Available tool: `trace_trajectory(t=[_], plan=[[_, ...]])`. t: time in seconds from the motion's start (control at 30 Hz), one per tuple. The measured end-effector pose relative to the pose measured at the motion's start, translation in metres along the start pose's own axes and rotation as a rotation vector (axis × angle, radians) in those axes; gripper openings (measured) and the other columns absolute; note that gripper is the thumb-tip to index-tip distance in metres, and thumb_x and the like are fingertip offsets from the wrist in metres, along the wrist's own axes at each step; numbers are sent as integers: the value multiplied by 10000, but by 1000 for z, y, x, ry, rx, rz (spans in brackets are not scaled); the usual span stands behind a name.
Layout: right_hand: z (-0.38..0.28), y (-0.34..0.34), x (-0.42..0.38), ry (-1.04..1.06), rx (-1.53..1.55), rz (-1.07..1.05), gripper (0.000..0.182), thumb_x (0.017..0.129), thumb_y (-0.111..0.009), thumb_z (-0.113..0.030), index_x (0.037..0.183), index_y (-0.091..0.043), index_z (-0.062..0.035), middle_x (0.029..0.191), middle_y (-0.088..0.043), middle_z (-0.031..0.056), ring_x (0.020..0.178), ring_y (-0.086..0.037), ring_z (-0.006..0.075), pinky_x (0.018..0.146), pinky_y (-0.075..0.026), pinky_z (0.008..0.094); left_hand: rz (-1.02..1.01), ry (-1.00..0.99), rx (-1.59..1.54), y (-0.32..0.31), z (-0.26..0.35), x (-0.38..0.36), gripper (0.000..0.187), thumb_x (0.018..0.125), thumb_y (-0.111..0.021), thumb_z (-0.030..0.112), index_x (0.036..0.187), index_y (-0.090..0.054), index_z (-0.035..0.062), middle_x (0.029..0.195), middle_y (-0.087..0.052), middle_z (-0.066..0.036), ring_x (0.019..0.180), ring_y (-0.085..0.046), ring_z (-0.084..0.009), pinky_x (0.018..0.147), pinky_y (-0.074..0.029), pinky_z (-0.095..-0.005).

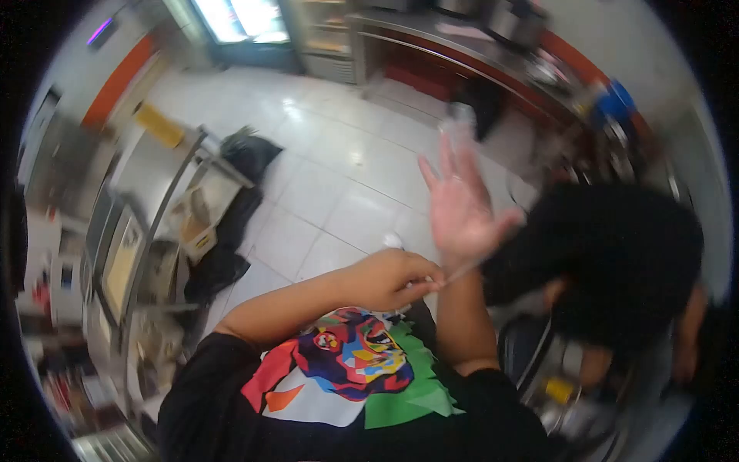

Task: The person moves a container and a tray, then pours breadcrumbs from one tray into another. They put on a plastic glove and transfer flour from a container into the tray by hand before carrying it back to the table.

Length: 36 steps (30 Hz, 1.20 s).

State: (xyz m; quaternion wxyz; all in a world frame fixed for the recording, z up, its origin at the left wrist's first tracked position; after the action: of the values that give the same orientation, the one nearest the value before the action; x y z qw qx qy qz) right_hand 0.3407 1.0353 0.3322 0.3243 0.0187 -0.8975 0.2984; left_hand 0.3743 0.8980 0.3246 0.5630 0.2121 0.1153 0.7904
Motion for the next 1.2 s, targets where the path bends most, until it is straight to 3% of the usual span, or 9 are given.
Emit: trace_trajectory(t=[0.13,0.23,0.37,0.43,0.7,0.8,0.9,1.0,1.2], plan=[[-28,-106,-40,-118,609,-140,1167,611,-411,-960,1541,-46,-357,1610,96,109,1467,42,395,1051,-116,752,-22,50,-478,-35,31,-74,165,927,-583,152,1038,-654,53,872,-629,-24,848,-581,-125,761,-466,-292],[-17,-146,-39,-375,586,-97,1185,629,-438,-939,1542,5,-328,1611,68,121,1466,35,400,1060,-121,746,200,150,-352,-31,8,-109,165,911,-555,85,1035,-654,39,914,-622,-52,883,-572,-136,785,-460,-287],[-6,-189,-15,-475,831,-484,1105,720,-434,-879,1551,-110,-225,1589,-103,196,1454,-100,425,1109,-139,675,228,879,-543,24,49,-136,256,981,-522,282,975,-664,69,914,-563,-27,885,-516,-115,818,-449,-281],[3,-209,-28,-553,969,-599,1106,743,-416,-870,1533,-190,-129,1559,-193,225,1436,-150,451,1116,-149,656,394,380,-823,-7,1,-142,268,977,-512,323,991,-643,89,900,-576,-27,829,-531,-115,752,-455,-290],[-15,-268,-82,-586,1017,-921,1060,788,-476,-794,1461,-278,1,1442,-276,364,1360,-276,470,1093,-222,604,5,54,-1670,-10,34,-160,271,924,-539,266,985,-599,8,833,-579,-31,747,-560,-93,708,-470,-259],[-33,-280,-118,-589,940,-934,1027,793,-483,-778,1436,-291,0,1418,-291,356,1337,-291,466,1079,-235,600,-330,91,-1606,-34,42,-159,369,961,-511,350,942,-578,-13,780,-580,-31,704,-563,-82,680,-476,-255],[-22,-290,-101,-599,870,-924,995,797,-490,-763,1410,-304,-1,1394,-306,347,1314,-307,461,1066,-247,596,-362,563,-1145,18,101,-144,542,979,-450,521,856,-533,0,731,-540,-34,647,-526,-93,577,-418,-259],[11,-271,-17,-640,826,-864,963,802,-497,-747,1384,-317,-2,1370,-322,339,1291,-323,457,1052,-259,591,-646,161,-962,128,62,-47,596,971,-446,564,689,-532,47,624,-501,22,565,-489,-85,531,-411,-272],[59,-199,103,-665,743,-822,900,811,-511,-717,1333,-343,-4,1321,-352,322,1245,-354,449,1025,-284,583,-663,151,-936,179,4,72,438,908,-661,403,652,-534,71,597,-492,48,540,-470,-66,501,-380,-254]])
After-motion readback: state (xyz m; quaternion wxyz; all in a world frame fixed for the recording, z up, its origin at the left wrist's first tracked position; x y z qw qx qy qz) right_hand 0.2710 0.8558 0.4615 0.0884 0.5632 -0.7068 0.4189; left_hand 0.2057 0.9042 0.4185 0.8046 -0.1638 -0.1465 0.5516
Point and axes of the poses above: each hand's wrist, its own x-axis towards the middle knuckle, its own y-axis out of the back of the hand, z = x × y, the point moved 4 cm from there along x, towards the middle knuckle
